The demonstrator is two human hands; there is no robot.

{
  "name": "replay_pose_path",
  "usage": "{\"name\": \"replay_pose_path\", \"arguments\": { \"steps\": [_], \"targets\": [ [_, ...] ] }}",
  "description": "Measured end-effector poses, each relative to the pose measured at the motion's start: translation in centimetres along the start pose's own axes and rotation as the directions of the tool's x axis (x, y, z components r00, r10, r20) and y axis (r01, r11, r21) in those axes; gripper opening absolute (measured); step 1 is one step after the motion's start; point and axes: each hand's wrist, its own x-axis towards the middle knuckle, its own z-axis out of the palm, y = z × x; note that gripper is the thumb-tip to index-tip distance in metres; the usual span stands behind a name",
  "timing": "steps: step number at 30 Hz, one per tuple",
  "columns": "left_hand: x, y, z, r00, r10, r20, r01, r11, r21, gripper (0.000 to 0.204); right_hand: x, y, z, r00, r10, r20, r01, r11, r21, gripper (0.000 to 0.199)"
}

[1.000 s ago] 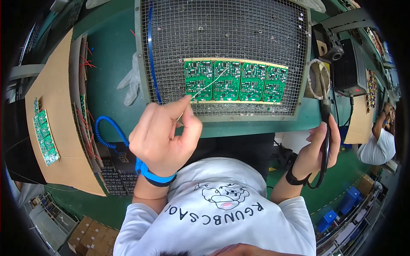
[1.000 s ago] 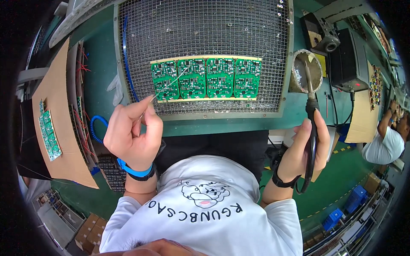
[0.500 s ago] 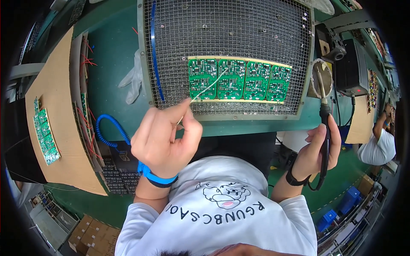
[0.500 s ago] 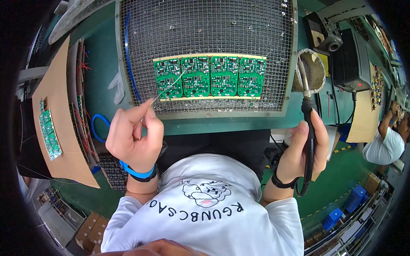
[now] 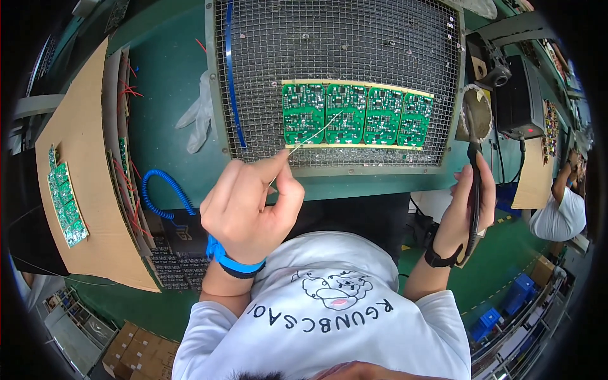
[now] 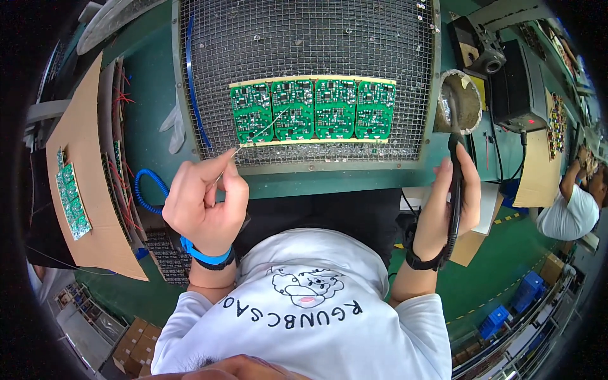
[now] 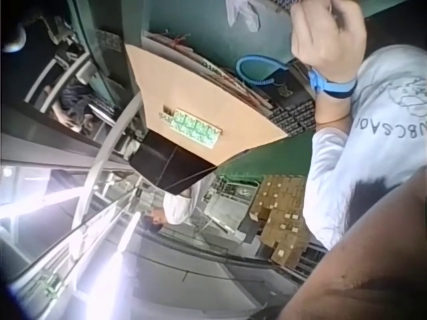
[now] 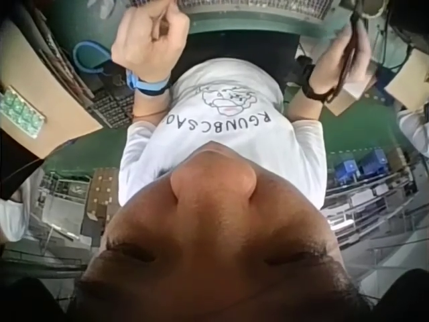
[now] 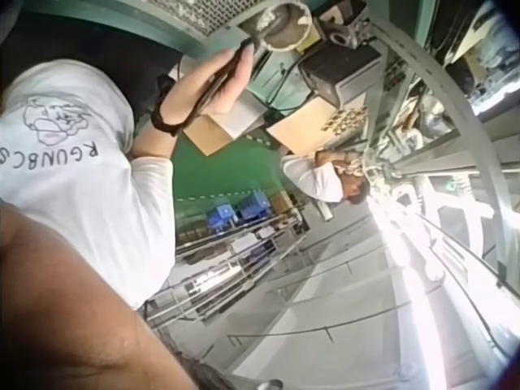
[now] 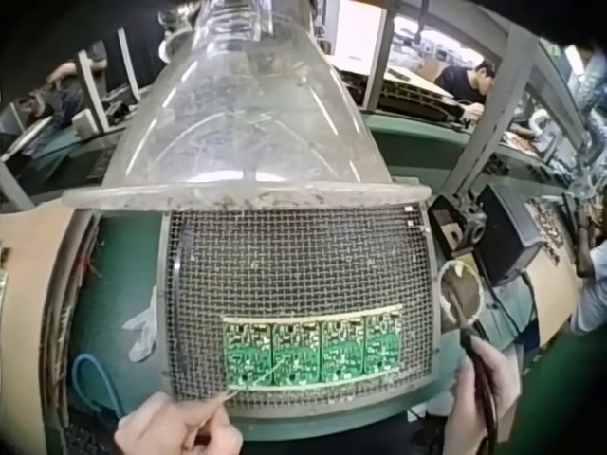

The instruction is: The person picks up a circuit board, turns it over, and places it on a metal grate to solder components using a soldering iron and wire. After finishing, they place the board onto a stack on a cardboard sheet and pick up another board from a conveyor belt.

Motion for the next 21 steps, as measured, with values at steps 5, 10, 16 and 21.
{"name": "replay_pose_path", "arguments": {
  "steps": [5,10,16,21],
  "targets": [
    [0.0,0.1,0.1,1.000,0.009,-0.016,-0.009,1.000,0.012,0.020,-1.4,-0.2,-1.1,0.981,-0.180,-0.071,0.191,0.958,0.215,0.021],
    [0.0,0.3,1.1,0.999,-0.014,-0.040,0.012,0.998,-0.068,0.019,-2.8,-3.6,-0.7,0.916,-0.319,0.243,0.148,0.832,0.535,0.025],
    [0.4,0.2,0.7,1.000,0.027,0.004,-0.027,0.999,-0.020,0.019,-2.7,-4.9,-0.1,0.849,-0.271,0.453,0.057,0.900,0.431,0.026],
    [0.3,-0.1,0.1,1.000,-0.003,0.004,0.003,1.000,-0.007,0.019,-3.0,-4.0,0.6,0.888,-0.278,0.367,0.045,0.846,0.531,0.024]
  ]
}}
